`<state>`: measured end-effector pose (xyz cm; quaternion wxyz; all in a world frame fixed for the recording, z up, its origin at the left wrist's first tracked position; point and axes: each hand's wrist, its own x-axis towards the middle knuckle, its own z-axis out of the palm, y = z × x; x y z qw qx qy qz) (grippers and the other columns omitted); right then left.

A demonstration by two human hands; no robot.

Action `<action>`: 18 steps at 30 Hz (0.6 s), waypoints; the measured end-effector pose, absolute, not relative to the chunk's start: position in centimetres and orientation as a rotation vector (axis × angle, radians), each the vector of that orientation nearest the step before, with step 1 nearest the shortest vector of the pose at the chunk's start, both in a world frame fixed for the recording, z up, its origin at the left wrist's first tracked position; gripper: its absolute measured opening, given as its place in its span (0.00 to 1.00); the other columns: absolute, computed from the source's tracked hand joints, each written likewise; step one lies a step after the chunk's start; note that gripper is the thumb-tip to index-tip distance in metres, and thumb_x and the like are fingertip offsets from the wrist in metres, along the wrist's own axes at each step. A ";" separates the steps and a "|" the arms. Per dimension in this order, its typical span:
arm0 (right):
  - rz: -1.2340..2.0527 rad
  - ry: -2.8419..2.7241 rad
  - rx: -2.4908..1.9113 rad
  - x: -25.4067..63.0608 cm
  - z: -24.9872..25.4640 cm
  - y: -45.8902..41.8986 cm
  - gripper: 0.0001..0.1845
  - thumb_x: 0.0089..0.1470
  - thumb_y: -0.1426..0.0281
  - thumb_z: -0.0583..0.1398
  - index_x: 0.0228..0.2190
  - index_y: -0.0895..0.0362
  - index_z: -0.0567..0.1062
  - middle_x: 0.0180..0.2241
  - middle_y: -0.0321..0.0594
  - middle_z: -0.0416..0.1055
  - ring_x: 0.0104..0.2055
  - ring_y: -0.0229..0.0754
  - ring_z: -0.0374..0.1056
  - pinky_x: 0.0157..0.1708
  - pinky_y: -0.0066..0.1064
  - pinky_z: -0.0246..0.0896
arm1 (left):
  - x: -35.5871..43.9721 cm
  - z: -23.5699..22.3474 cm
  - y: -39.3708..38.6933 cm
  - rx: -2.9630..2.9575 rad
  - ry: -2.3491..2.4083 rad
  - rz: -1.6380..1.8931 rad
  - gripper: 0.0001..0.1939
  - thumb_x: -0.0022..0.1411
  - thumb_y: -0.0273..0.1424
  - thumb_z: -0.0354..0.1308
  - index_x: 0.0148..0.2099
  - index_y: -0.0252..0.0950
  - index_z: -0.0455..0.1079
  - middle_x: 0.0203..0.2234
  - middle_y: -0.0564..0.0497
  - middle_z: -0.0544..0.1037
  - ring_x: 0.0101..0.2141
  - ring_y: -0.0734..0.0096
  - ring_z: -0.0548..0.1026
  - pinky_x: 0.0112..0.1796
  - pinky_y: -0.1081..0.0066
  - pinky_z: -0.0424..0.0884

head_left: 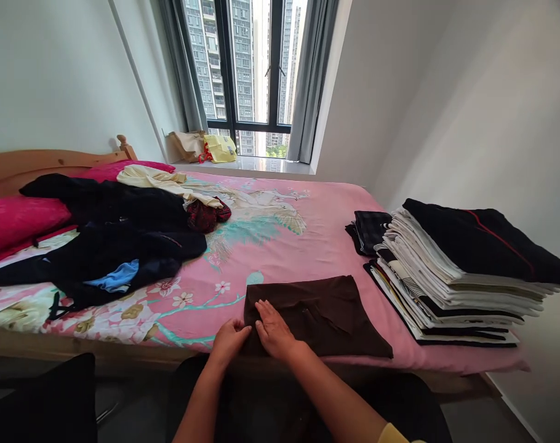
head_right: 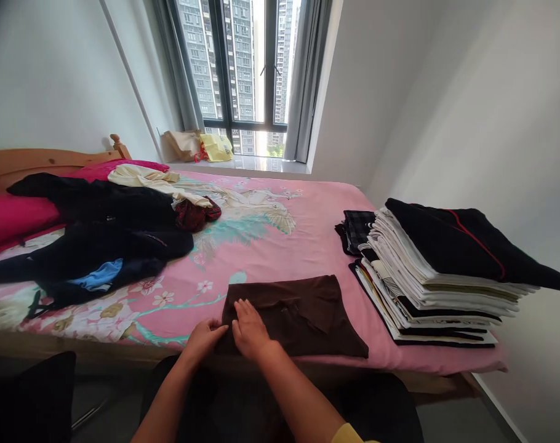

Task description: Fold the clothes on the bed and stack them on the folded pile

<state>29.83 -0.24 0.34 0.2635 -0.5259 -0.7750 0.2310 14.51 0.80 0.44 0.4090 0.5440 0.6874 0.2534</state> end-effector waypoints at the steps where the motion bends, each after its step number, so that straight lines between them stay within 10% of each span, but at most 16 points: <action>1: 0.673 -2.071 -1.428 29.7 -0.1 -0.1 0.28 0.57 0.69 0.49 0.58 0.62 0.58 0.61 0.47 0.53 0.65 0.47 0.43 0.62 0.44 0.42 | 14.5 0.3 0.7 1.346 1.710 0.641 0.12 0.46 0.40 0.57 0.30 0.37 0.67 0.17 0.55 0.69 0.24 0.65 0.72 0.27 0.69 0.65; 8: 0.876 -1.955 -1.421 29.8 -0.5 -0.1 0.39 0.57 0.48 0.47 0.60 0.62 0.54 0.63 0.48 0.48 0.66 0.49 0.38 0.63 0.45 0.35 | 15.2 -0.1 0.1 1.003 1.190 0.915 0.15 0.51 0.40 0.50 0.36 0.36 0.70 0.28 0.50 0.76 0.34 0.64 0.75 0.32 0.67 0.71; 18: 0.900 -1.693 -1.325 30.0 -0.7 0.1 0.37 0.57 0.48 0.47 0.59 0.58 0.56 0.61 0.47 0.53 0.64 0.48 0.44 0.62 0.45 0.37 | 15.9 -2.5 3.3 2.070 1.617 0.872 0.17 0.53 0.34 0.51 0.44 0.39 0.72 0.46 0.45 0.73 0.49 0.55 0.68 0.51 0.55 0.63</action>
